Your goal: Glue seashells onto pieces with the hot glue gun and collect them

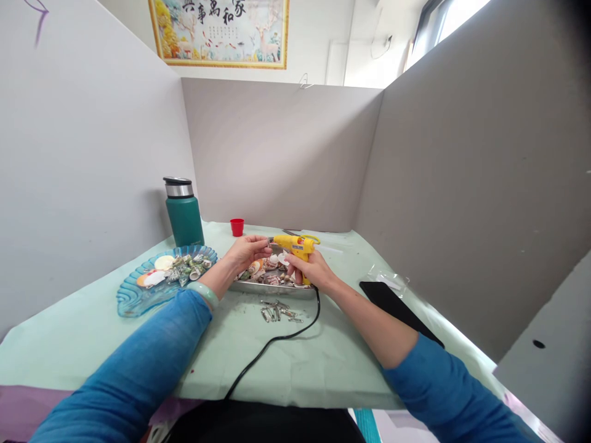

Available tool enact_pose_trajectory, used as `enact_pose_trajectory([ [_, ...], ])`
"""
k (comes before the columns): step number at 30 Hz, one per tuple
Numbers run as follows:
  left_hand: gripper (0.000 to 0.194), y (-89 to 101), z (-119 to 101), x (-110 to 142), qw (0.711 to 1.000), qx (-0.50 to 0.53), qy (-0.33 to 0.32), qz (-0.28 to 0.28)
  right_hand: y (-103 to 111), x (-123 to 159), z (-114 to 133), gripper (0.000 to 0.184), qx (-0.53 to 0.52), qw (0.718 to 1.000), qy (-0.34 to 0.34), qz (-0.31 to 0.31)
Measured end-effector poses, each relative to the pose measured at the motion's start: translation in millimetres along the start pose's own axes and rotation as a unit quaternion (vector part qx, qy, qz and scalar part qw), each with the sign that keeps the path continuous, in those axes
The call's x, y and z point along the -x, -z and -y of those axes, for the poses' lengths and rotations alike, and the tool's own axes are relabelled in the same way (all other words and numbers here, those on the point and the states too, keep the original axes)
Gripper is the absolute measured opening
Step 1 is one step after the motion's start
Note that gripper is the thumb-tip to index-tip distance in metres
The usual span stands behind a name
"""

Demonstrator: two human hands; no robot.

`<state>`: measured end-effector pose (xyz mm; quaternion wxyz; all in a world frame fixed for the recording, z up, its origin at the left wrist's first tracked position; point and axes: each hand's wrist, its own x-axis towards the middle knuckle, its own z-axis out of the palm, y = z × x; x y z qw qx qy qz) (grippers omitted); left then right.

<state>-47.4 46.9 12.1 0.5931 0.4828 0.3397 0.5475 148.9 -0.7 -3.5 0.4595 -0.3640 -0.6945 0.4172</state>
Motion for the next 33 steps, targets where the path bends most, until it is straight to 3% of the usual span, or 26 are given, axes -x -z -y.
enact_pose_trajectory([
  [13, 0.01, 4.2, 2.4, -2.8, 1.0, -0.019, 0.002, -0.014, -0.9, 3.1, 6.8, 0.031, 0.022, 1.0, -0.012, 0.017],
  [24, 0.016, 7.5, 2.1, -5.0, 1.0, 0.011, 0.004, -0.022, 0.0, -0.8, -3.1, 0.031, 0.015, 1.0, 0.001, 0.025],
  [33, 0.016, 5.6, 3.2, -3.0, 0.999, -0.041, -0.017, 0.015, -0.9, 3.3, 7.6, 0.027, 0.021, 1.0, -0.013, 0.005],
])
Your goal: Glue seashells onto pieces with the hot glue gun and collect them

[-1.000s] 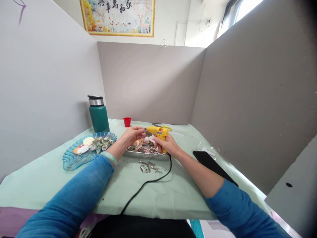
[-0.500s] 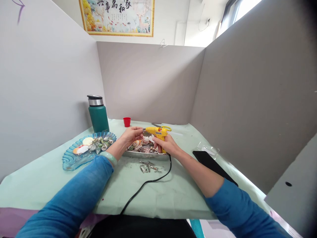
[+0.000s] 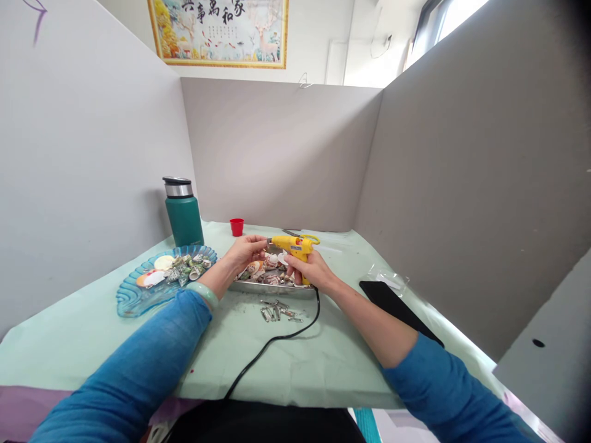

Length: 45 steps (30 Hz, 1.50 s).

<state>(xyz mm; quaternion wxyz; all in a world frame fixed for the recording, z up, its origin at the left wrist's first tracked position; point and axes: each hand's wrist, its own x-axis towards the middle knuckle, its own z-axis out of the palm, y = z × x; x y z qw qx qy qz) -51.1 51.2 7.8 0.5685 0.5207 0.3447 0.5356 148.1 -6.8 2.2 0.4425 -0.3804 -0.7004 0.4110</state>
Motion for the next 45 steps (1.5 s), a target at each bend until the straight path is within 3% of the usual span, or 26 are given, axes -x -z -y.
enact_pose_trajectory([
  [9, 0.015, -0.4, -3.7, 0.8, 0.998, 0.042, 0.021, -0.028, 0.3, -2.7, -8.5, 0.032, 0.005, 1.0, 0.014, 0.019],
  [21, 0.016, 0.7, -2.1, 0.3, 1.0, 0.014, 0.025, 0.009, 0.1, -3.1, -7.2, 0.031, 0.0, 1.0, 0.009, 0.003],
  [24, 0.016, 0.5, -3.3, 0.8, 0.999, 0.018, 0.031, -0.01, 3.0, -6.3, -7.0, 0.035, 0.046, 0.999, -0.005, -0.007],
  [26, 0.016, 0.0, -4.2, 1.1, 0.999, 0.024, 0.03, -0.028, 7.6, -9.2, -5.2, 0.037, 0.131, 0.99, -0.001, -0.041],
  [29, 0.018, -0.6, -4.9, 1.6, 0.998, 0.027, 0.027, -0.044, 14.4, -13.4, -0.6, 0.04, 0.352, 0.93, 0.033, -0.098],
  [32, 0.017, -0.8, -4.5, 1.4, 0.999, 0.021, 0.022, -0.043, 15.5, -17.4, 1.0, 0.042, 0.506, 0.86, 0.023, -0.058],
  [38, 0.02, -0.2, -3.2, -0.3, 0.999, 0.021, 0.014, -0.037, 8.5, -25.5, -4.4, 0.043, 0.599, 0.8, -0.038, -0.023],
  [42, 0.02, -1.3, -3.9, 0.7, 0.999, 0.018, 0.007, -0.034, 5.4, -23.8, 3.9, 0.04, 0.658, 0.749, 0.058, -0.04],
  [45, 0.018, -2.4, -4.0, 1.8, 1.0, 0.014, 0.004, -0.021, -0.7, -24.2, 11.1, 0.019, 0.67, 0.732, 0.116, 0.044],
])
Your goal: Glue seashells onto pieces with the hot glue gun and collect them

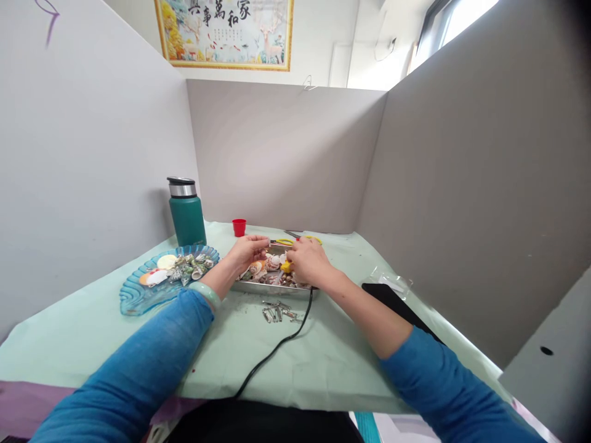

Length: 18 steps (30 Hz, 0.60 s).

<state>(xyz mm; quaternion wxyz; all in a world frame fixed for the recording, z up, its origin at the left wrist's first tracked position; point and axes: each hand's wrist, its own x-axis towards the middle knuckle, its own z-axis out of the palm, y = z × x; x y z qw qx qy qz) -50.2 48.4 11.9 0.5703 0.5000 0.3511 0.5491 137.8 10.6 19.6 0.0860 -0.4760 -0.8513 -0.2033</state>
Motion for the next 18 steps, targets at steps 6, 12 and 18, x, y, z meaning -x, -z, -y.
enact_pose_trajectory([
  [6, 0.016, -2.2, -0.2, 1.4, 1.0, 0.0, 0.005, -0.002, -8.6, -15.3, 9.1, 0.019, 0.01, 0.996, 0.006, 0.091],
  [12, 0.016, -5.2, -2.1, 3.8, 1.0, -0.002, 0.005, 0.001, -6.5, -14.5, 12.0, 0.017, 0.02, 0.991, 0.082, 0.102],
  [18, 0.017, -4.1, 0.3, 2.3, 1.0, -0.009, 0.0, 0.008, -10.4, -15.4, 9.5, 0.012, 0.007, 0.993, 0.075, 0.095],
])
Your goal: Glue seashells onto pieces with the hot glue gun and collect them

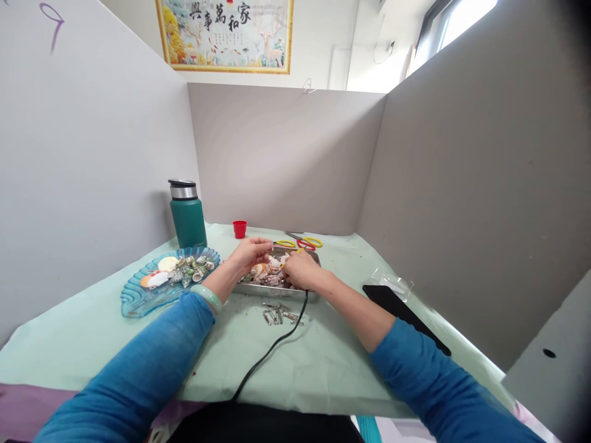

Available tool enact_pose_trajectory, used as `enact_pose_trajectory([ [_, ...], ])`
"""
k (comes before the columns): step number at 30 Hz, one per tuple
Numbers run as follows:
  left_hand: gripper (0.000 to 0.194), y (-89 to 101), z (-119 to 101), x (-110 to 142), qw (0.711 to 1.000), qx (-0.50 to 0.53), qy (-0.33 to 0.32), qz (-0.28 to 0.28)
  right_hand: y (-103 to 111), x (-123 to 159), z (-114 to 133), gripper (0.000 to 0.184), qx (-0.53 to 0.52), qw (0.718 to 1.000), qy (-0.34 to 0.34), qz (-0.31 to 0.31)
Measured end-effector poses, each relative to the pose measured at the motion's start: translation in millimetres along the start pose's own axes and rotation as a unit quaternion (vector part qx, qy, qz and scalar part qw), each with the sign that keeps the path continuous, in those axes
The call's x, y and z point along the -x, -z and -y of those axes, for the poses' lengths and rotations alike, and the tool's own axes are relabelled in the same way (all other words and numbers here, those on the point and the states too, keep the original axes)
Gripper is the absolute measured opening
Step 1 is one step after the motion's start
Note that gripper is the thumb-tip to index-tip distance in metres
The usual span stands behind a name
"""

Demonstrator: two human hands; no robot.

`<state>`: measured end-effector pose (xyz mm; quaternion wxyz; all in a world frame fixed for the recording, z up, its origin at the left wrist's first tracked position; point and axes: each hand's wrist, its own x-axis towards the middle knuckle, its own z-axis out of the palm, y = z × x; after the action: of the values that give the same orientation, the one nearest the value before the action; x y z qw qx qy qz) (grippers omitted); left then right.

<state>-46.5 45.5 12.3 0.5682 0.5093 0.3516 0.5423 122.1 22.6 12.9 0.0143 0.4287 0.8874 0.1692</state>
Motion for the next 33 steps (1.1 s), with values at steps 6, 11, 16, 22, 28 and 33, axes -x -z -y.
enact_pose_trajectory([
  [6, 0.02, -2.9, -0.1, 3.3, 0.999, 0.001, 0.0, 0.037, 3.9, 4.6, -14.9, 0.018, -0.19, 0.954, -0.058, -0.225],
  [11, 0.021, -8.6, -0.5, 6.6, 0.998, -0.018, -0.031, 0.054, 10.5, 2.5, -15.3, 0.021, -0.484, 0.805, -0.072, -0.335],
  [16, 0.023, -13.4, 0.6, 9.3, 0.996, -0.052, -0.057, 0.05, 6.8, -2.9, -15.4, 0.024, -0.626, 0.709, -0.113, -0.305],
  [22, 0.022, -14.9, 1.9, 9.7, 0.993, -0.081, -0.069, 0.042, 1.3, -5.5, -14.2, 0.021, -0.602, 0.72, -0.099, -0.33],
  [28, 0.02, -16.1, 2.3, 9.4, 0.992, -0.092, -0.076, 0.032, -1.1, -4.9, -8.6, 0.021, -0.551, 0.745, -0.111, -0.359],
  [33, 0.014, -21.9, -1.7, 14.2, 0.989, -0.127, -0.076, 0.007, -0.7, -2.7, -2.9, 0.015, -0.5, 0.764, -0.105, -0.395],
])
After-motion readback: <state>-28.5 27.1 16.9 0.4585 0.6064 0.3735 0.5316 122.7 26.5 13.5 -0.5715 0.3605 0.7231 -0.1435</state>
